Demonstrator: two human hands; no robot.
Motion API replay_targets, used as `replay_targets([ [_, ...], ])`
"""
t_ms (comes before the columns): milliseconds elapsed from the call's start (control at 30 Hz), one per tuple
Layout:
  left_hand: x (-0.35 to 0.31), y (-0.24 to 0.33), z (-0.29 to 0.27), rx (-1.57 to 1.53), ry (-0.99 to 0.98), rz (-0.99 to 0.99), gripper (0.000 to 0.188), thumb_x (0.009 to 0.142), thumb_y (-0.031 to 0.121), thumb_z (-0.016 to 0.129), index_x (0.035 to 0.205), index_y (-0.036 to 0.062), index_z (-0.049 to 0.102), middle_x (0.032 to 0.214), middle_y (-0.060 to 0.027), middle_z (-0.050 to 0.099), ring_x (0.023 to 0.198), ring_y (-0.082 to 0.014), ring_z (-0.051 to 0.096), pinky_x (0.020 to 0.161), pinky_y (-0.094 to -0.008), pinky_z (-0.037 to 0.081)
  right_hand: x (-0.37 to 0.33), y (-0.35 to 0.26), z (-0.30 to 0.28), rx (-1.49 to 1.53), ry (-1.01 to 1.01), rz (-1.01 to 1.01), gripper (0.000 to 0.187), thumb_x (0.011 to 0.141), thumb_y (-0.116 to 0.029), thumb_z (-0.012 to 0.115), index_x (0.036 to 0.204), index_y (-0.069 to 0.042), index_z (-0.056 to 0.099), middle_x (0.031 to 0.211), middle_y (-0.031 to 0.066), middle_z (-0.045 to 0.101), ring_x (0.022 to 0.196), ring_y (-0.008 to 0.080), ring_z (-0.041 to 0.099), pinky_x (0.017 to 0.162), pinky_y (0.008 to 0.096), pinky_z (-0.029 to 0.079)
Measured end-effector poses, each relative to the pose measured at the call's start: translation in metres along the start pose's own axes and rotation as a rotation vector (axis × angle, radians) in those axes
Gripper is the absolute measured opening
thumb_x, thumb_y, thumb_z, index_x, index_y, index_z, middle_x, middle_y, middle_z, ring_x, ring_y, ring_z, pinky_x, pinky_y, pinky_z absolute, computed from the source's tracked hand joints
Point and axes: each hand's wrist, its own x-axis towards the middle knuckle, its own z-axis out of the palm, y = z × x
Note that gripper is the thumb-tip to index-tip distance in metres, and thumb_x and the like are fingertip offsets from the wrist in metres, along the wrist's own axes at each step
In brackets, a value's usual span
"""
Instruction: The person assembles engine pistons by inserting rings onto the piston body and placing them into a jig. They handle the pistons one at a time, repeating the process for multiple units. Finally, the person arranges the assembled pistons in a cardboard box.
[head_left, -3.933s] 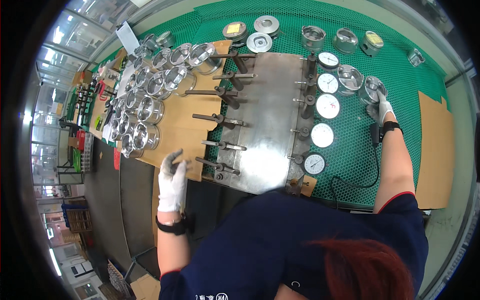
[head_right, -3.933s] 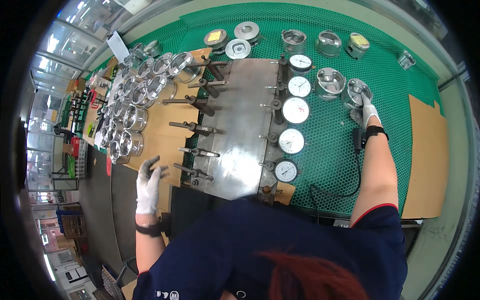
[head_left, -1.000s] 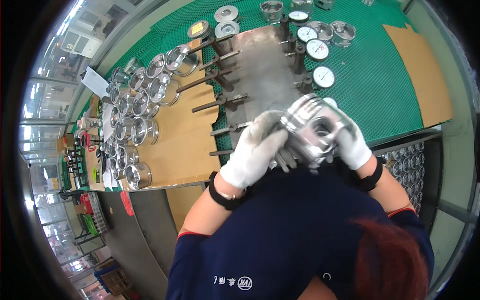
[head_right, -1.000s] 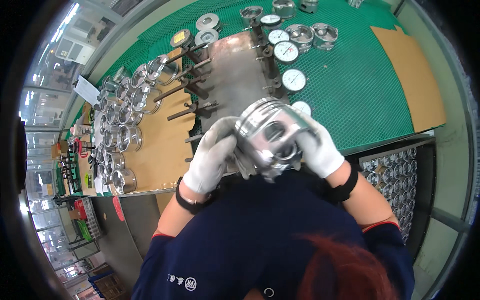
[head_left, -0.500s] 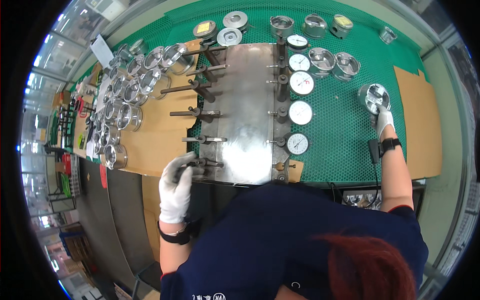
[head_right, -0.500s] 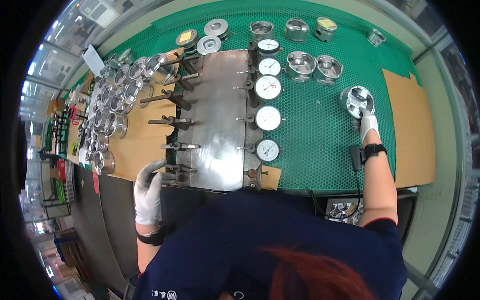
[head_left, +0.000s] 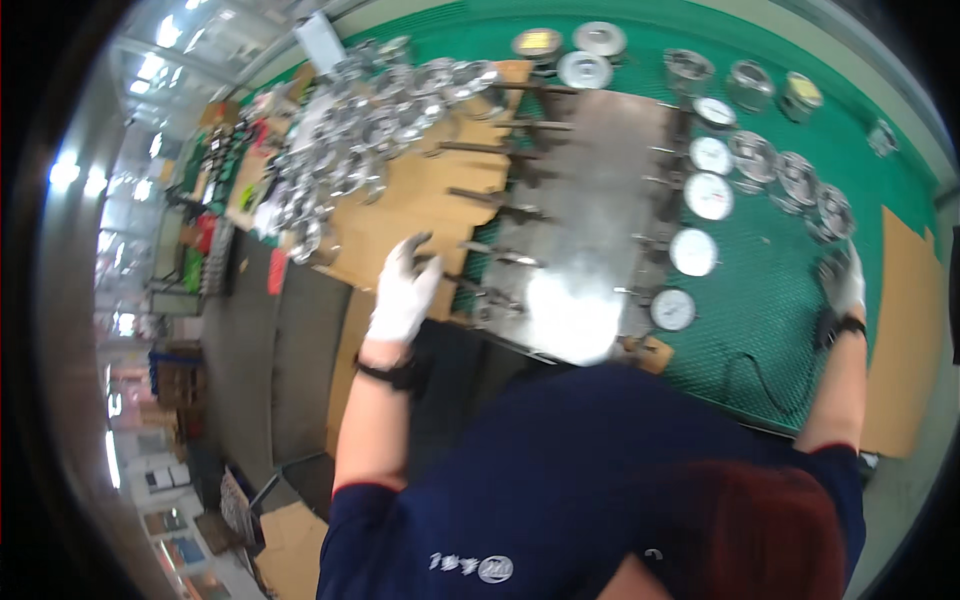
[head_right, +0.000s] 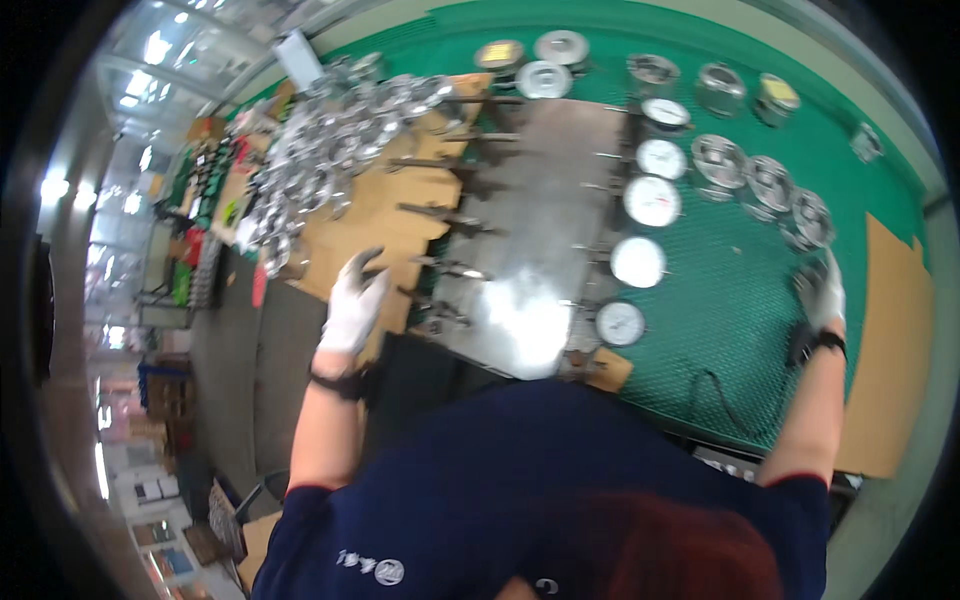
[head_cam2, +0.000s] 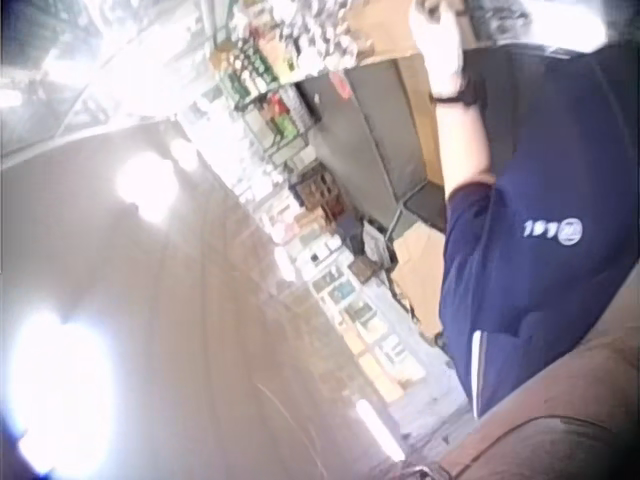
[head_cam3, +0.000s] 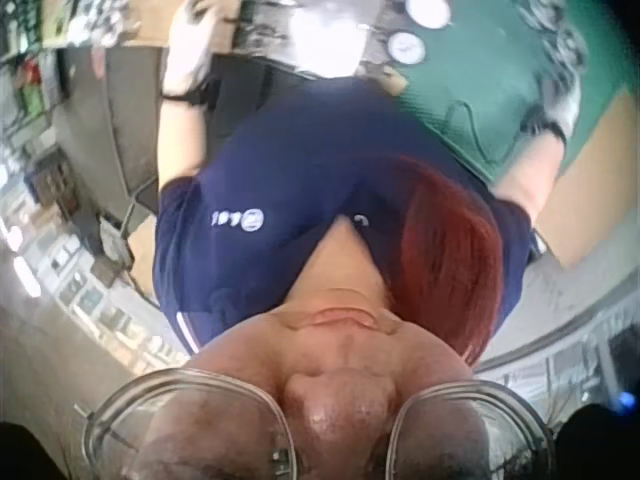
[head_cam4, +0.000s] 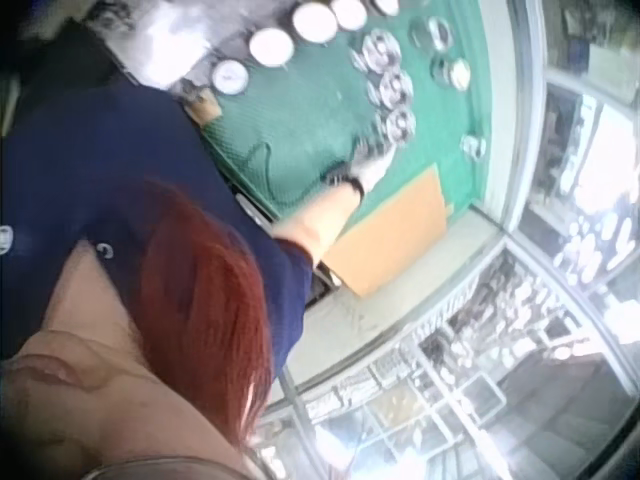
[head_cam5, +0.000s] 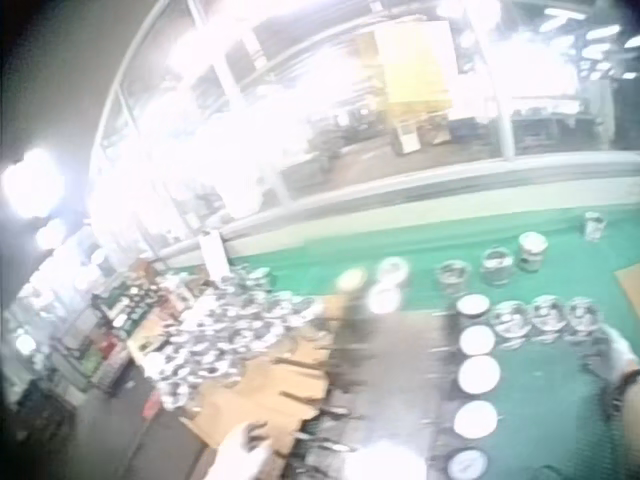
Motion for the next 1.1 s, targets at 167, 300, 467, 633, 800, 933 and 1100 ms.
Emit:
replay_targets([
  [167, 0.091, -0.077, -0.053, 0.911, 0.263, 0.047, 0.061, 0.083, 0.026, 0.071, 0.136, 0.0001, 0.055, 0.136, -0.023, 0.058, 0.122, -0.0425, 0.057, 0.104, -0.0482, 0.047, -0.11, -0.034, 0.009, 0.506, 0.143, 0.353, 0.057, 0.101, -0.044, 0.058, 0.141, -0.005, 0.054, 0.09, 0.0018, 0.055, 0.078, 0.0121, 0.052, 0.074, 0.0247, 0.044],
  [300, 0.151, -0.109, -0.102, 1.259, 0.104, 0.013, 0.06, 0.083, 0.03, 0.071, 0.136, 0.0062, 0.058, 0.144, -0.0167, 0.054, 0.131, -0.0416, 0.05, 0.111, -0.0459, 0.042, -0.195, -0.089, 0.027, 0.24, 0.082, 0.238, 0.053, 0.104, -0.04, 0.053, 0.142, -0.002, 0.054, 0.089, 0.0008, 0.055, 0.073, 0.0082, 0.051, 0.067, 0.0211, 0.043],
  [467, 0.181, -0.115, -0.109, 1.218, -0.083, 0.195, 0.031, 0.083, 0.037, 0.073, 0.098, 0.0108, 0.075, 0.094, -0.0154, 0.074, 0.101, -0.0387, 0.067, 0.091, -0.046, 0.052, -0.254, -0.173, 0.1, 0.183, 0.059, 0.112, 0.051, 0.104, -0.033, 0.051, 0.143, 0.001, 0.052, 0.091, 0.0008, 0.056, 0.075, 0.0076, 0.053, 0.072, 0.0233, 0.05],
  [633, 0.141, -0.089, -0.097, 0.918, -0.069, 0.267, 0.037, 0.089, 0.042, 0.066, 0.102, 0.0077, 0.073, 0.093, -0.0233, 0.072, 0.088, -0.0471, 0.067, 0.081, -0.0518, 0.054, -0.284, -0.237, 0.184, 0.011, -0.165, 0.033, 0.049, 0.099, -0.014, 0.055, 0.144, 0.004, 0.049, 0.096, 0.0046, 0.059, 0.083, 0.0112, 0.061, 0.079, 0.0282, 0.054],
  [800, 0.081, -0.044, -0.112, -0.287, -0.185, -0.29, 0.06, 0.096, 0.041, 0.066, 0.125, -0.0103, 0.062, 0.109, -0.0142, 0.071, 0.097, -0.0189, 0.066, 0.083, -0.0311, 0.052, -0.301, -0.281, 0.273, -0.045, -0.411, -0.15, 0.05, 0.092, -0.004, 0.06, 0.141, 0.004, 0.052, 0.093, 0.0059, 0.061, 0.085, 0.0135, 0.06, 0.08, 0.0279, 0.052],
  [933, 0.032, 0.034, -0.088, -0.871, -0.54, -0.319, 0.052, 0.097, 0.03, 0.066, 0.132, -0.0079, 0.058, 0.117, -0.0133, 0.069, 0.1, -0.0183, 0.065, 0.089, -0.03, 0.051, -0.301, -0.311, 0.329, -0.387, -0.649, -0.498, 0.07, 0.082, -0.01, 0.077, 0.146, -0.001, 0.049, 0.108, 0.0165, 0.065, 0.096, 0.0262, 0.064, 0.088, 0.0331, 0.051],
  [1100, 0.009, 0.068, -0.04, -1.274, -1.107, -0.601, 0.042, 0.101, 0.014, 0.056, 0.138, -0.0051, 0.05, 0.125, -0.0204, 0.065, 0.113, -0.0267, 0.065, 0.093, -0.0376, 0.055, -0.312, -0.288, 0.37, -0.232, -0.458, -0.712, 0.118, 0.063, -0.025, 0.093, 0.156, 0.001, 0.024, 0.139, 0.026, 0.046, 0.128, 0.0422, 0.048, 0.109, 0.045, 0.04],
])
